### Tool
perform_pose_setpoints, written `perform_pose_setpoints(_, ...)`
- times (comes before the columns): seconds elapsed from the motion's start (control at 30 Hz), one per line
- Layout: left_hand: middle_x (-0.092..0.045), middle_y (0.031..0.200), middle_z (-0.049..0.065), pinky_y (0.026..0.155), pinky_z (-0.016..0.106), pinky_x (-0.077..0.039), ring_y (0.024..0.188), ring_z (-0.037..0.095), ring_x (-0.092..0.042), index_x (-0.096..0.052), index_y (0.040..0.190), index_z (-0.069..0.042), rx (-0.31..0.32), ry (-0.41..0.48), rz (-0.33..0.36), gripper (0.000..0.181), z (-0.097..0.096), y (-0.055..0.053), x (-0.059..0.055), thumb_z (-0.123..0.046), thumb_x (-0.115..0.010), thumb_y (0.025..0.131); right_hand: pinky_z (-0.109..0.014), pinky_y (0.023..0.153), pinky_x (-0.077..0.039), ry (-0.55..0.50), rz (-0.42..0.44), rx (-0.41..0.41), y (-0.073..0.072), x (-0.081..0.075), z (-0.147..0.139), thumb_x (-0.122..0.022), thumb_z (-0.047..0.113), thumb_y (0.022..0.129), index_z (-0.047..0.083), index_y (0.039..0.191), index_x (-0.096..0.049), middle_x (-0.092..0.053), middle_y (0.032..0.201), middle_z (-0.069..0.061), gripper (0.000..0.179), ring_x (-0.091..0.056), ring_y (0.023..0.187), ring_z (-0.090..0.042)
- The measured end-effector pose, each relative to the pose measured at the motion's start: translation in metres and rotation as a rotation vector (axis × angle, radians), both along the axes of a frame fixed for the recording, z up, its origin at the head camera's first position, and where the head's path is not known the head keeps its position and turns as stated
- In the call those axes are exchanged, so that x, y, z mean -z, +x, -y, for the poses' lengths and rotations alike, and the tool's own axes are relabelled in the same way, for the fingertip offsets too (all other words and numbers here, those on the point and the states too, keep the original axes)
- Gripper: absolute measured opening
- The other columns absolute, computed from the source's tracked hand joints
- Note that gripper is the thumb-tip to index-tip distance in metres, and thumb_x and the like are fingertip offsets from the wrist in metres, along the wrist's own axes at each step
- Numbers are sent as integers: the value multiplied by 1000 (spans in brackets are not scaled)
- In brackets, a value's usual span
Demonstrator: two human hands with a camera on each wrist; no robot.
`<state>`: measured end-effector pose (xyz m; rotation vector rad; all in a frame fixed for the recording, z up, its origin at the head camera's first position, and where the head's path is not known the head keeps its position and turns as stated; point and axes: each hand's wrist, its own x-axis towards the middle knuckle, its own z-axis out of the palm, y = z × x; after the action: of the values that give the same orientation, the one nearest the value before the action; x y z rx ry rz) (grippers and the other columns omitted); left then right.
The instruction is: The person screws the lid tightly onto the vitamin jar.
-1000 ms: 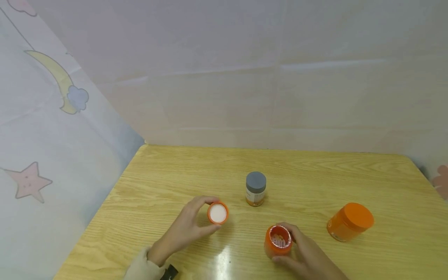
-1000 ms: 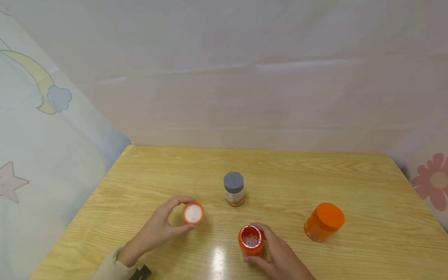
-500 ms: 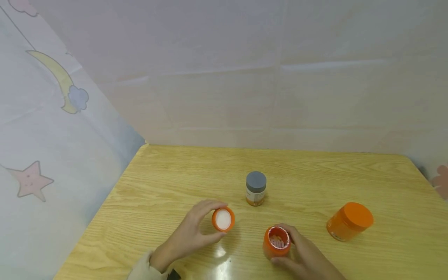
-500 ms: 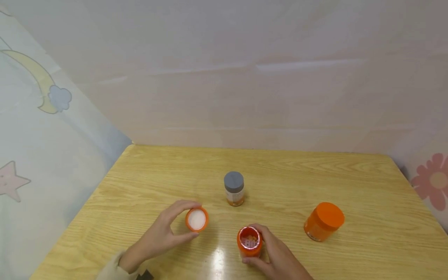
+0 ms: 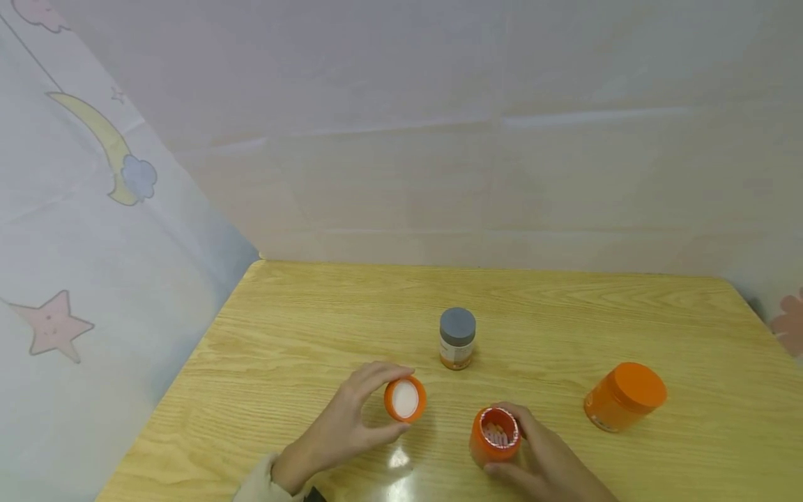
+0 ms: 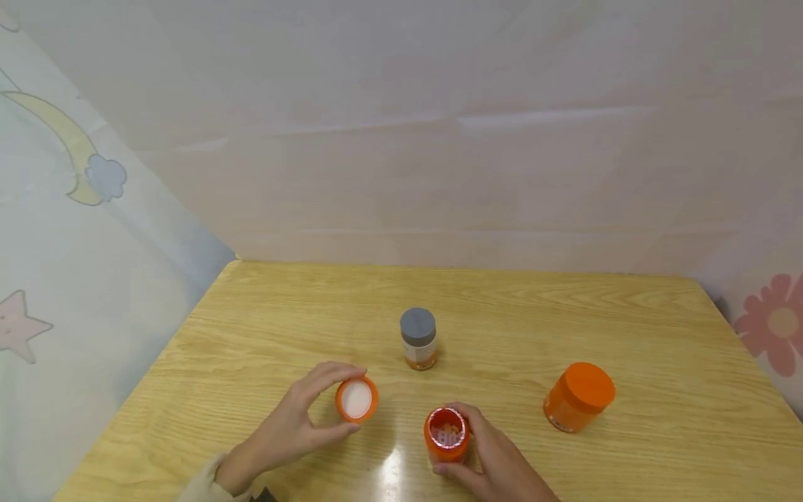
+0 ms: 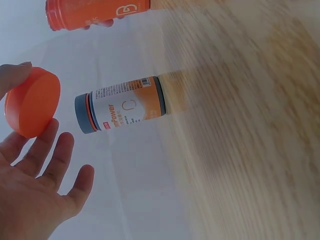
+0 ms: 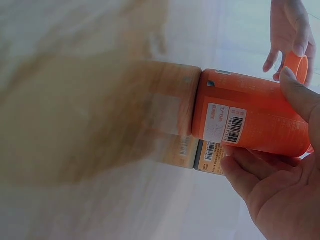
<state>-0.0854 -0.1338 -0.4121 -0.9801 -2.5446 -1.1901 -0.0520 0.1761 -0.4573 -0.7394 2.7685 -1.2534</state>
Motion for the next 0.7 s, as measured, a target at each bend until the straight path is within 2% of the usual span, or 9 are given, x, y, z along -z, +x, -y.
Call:
perform_pose_setpoints(0.23,-62,127,-1,98,40,-51,118,17,-57,-53,131,-16,32,26,-24,65,-1,1,2,-10,-85,75,-20,90,-52,-6,31,-24,-1,2,-2,-79,35,83,11,137,-45,-65,124,0,68,-59,108,0)
perform_pose_setpoints(0.5,-61,130,3,99,39,-51,118,18,-59,-50,135,-15,79,34,23,65,-1,3,0,-8,-82,79,-19,90,-52,1,54,-54,-3,1,-3,-77,35,85,9,137,-44,-65,126,-3,67,-60,109,0)
perform_pose_setpoints(0.7,-61,130,1,101,37,-50,117,17,-58,-47,134,-15,86,49,35,64,-2,4,-2,-11,-82,80,-20,91,-52,-2,11,-51,-2,3,-2,-78,33,84,10,136,-45,-66,125,-3,67,-60,109,-1)
